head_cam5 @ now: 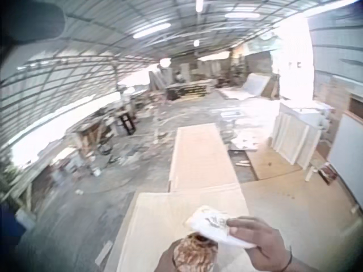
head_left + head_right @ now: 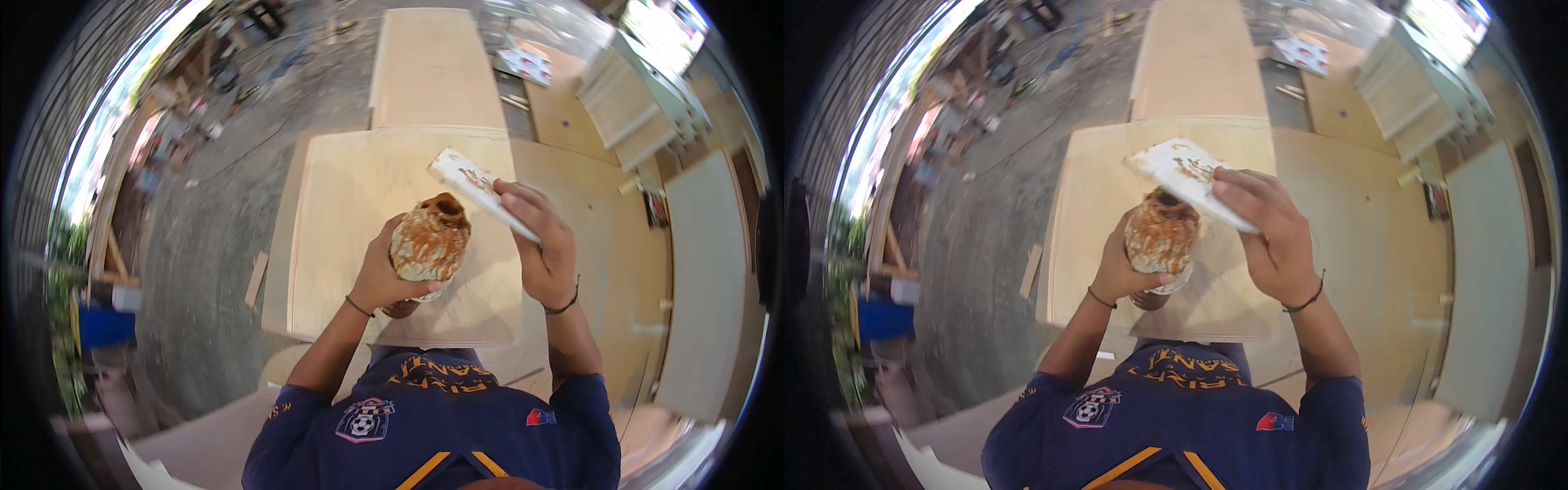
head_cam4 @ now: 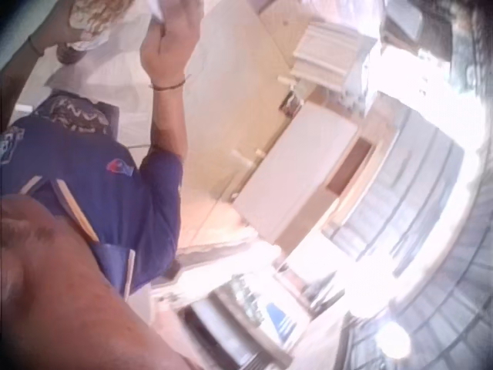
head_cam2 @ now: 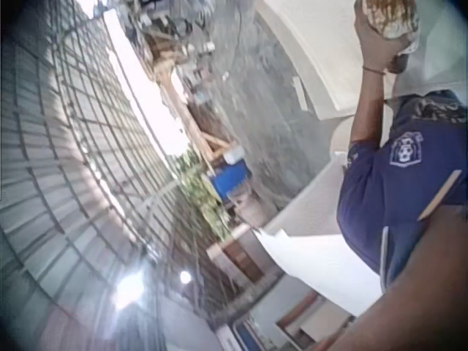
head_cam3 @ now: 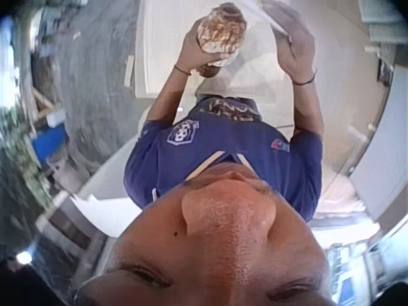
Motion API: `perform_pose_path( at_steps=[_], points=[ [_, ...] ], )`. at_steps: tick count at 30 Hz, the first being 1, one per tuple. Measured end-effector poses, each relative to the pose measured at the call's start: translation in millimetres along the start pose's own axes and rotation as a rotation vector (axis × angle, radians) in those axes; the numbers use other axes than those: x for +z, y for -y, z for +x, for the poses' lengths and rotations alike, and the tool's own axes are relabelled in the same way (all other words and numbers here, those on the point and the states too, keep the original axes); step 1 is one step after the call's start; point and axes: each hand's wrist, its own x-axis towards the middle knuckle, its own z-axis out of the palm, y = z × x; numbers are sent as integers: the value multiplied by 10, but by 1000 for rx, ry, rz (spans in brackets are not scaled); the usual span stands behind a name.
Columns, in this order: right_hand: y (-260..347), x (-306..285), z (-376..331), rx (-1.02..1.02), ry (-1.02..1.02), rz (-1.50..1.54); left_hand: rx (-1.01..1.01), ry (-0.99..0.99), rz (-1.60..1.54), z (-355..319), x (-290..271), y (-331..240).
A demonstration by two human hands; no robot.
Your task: The person prepares a small triangular piece of furniture by applying adhesive to its edges and then pours a line of adhesive onto a large flat panel, spreading it across the surface with a scraper.
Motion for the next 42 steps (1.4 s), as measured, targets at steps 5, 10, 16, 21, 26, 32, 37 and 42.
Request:
perform_pose_path(
  at_steps=[5, 10, 16, 21, 26, 32, 37, 42],
  points=[
    [177, -90, 87, -363, 305, -265, 35, -117, 17, -228, 228, -34],
    [334, 7, 21, -406, 380, -194, 208, -252, 109, -432, 257, 54],
    [101, -53, -135, -210, 125, -61, 177, -362, 11, -386, 412, 113],
    [-224, 83, -621, 221, 225, 507, 251, -564, 237, -561, 641, -92],
    [-722, -292, -971, 369, 377, 633, 204, -547, 500, -511, 1460, -357],
    [-930, -717, -1167, 357, 417, 527, 234, -750, 655, -685, 2390, -367],
    [-685, -617, -1018, 151, 646, 536, 283, -1050, 555, -922, 2677, -437],
    [-204, -495, -998, -280, 839, 555, 173, -1350, 401, -1501, 3034, -699]
  ],
)
